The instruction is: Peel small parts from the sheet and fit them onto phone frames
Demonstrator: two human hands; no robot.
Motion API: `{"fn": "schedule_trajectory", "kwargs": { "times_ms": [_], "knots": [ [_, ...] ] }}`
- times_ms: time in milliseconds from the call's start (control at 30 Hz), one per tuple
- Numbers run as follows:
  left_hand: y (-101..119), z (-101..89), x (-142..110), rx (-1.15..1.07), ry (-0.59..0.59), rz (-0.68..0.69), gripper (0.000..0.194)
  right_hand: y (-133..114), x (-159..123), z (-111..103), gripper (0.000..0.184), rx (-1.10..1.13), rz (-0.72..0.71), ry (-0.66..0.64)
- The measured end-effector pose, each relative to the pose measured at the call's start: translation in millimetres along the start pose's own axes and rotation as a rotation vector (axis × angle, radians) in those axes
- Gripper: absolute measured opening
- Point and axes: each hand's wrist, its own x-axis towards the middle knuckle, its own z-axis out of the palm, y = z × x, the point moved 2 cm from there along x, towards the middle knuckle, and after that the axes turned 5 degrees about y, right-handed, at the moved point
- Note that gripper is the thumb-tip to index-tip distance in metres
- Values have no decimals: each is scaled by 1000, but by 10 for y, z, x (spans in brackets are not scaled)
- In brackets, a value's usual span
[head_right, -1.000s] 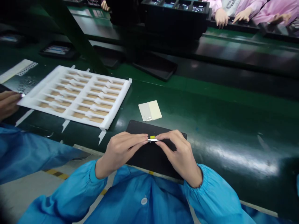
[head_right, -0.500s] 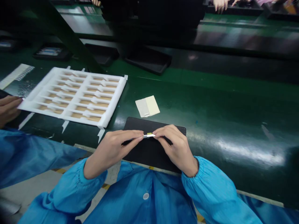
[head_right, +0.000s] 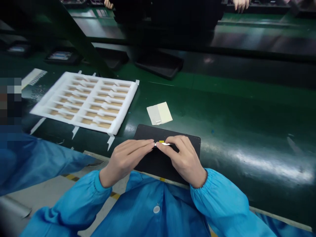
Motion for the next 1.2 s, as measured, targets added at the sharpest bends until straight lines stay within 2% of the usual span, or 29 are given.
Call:
{"fn": "schedule_trajectory", "kwargs": {
  "times_ms": [100, 167, 233, 367, 433, 500, 567, 667, 800, 867, 1000, 1200],
  "knots": [
    [-24, 22, -30, 59, 30, 74, 29, 47, 110, -35, 34, 92, 76, 4],
    [-103, 19, 30, 11, 13, 32, 26, 203, 250, -3, 25, 163, 183, 50],
    [-256, 16, 133, -142, -85, -103, 23, 471, 408, 115, 21, 171, 253, 53],
    [-652, 38, 338, -431, -366, -379, 17, 1121, 584, 449, 26, 35, 193, -255],
    [-807, 72, 416, -486, -453, -414, 17, 1370, 567, 509, 30, -55, 188, -301],
    [-902, 126, 477, -524, -524, -409, 17, 1502, 518, 497, 32, -106, 194, -273],
    [-949, 189, 533, -553, -587, -405, 17, 1528, 477, 467, 32, -120, 194, -253],
    [-978, 262, 626, -541, -681, -416, 16, 1437, 486, 437, 30, -121, 175, -207],
    [-1018, 304, 729, -503, -784, -414, 16, 1206, 594, 433, 22, -102, 92, -27],
    [-1044, 316, 752, -508, -806, -407, 17, 1103, 642, 486, 20, -18, 67, -63],
    [-1078, 342, 753, -527, -830, -396, 17, 1009, 688, 652, 10, 95, 124, -236],
    [-1075, 338, 747, -525, -821, -423, 16, 987, 701, 771, 13, 7, 218, -225]
  ]
}}
